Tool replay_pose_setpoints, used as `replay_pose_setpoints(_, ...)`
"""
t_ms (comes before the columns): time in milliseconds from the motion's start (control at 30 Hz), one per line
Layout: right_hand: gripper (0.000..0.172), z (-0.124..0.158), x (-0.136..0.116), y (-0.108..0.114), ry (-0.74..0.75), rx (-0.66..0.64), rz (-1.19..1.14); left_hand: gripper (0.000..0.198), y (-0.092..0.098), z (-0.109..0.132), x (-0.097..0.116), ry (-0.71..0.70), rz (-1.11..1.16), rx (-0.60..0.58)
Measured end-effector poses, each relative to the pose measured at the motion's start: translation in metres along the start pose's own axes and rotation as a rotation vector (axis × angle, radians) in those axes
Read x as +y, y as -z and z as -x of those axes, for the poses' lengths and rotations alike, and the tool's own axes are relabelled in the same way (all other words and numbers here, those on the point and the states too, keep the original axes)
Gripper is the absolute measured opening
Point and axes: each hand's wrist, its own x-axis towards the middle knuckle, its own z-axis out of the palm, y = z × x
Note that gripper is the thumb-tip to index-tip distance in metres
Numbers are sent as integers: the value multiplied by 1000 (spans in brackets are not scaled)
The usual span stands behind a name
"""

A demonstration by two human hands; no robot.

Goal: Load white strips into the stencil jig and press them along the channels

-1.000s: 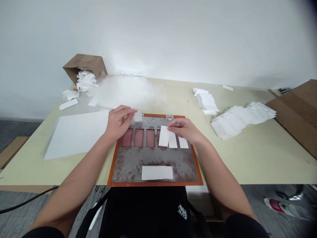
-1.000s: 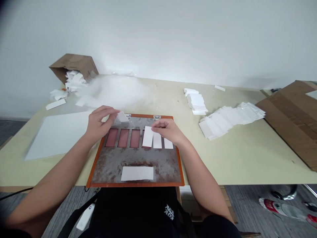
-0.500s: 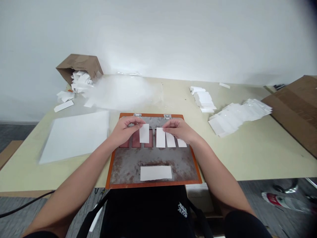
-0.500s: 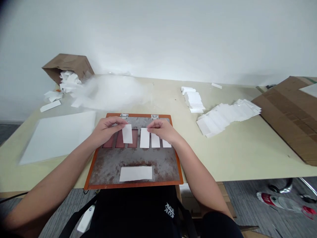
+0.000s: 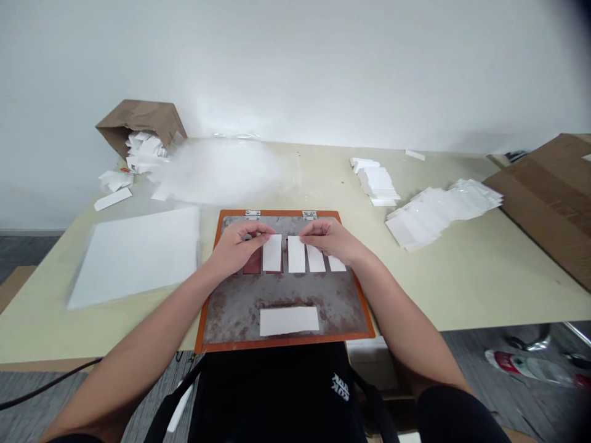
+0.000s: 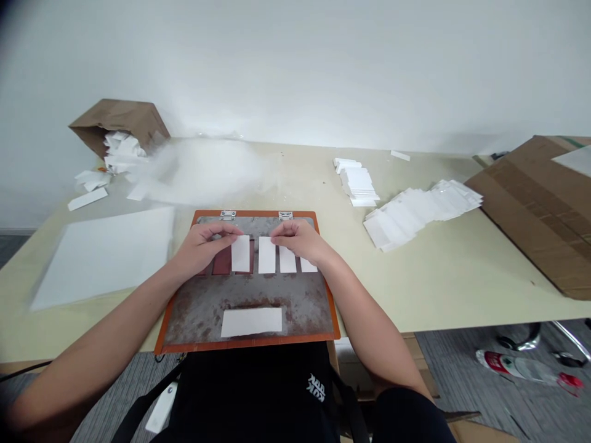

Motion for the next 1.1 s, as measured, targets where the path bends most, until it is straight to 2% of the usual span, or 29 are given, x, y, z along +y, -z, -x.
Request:
replay_pose_setpoints(333,16,0,0,0,-2,2,10,16,-8,1,4,18,-8,47)
replay_pose_setpoints(1100,14,-1,0,-1,-19,8,24,16,-11,1,5,62,-66,17)
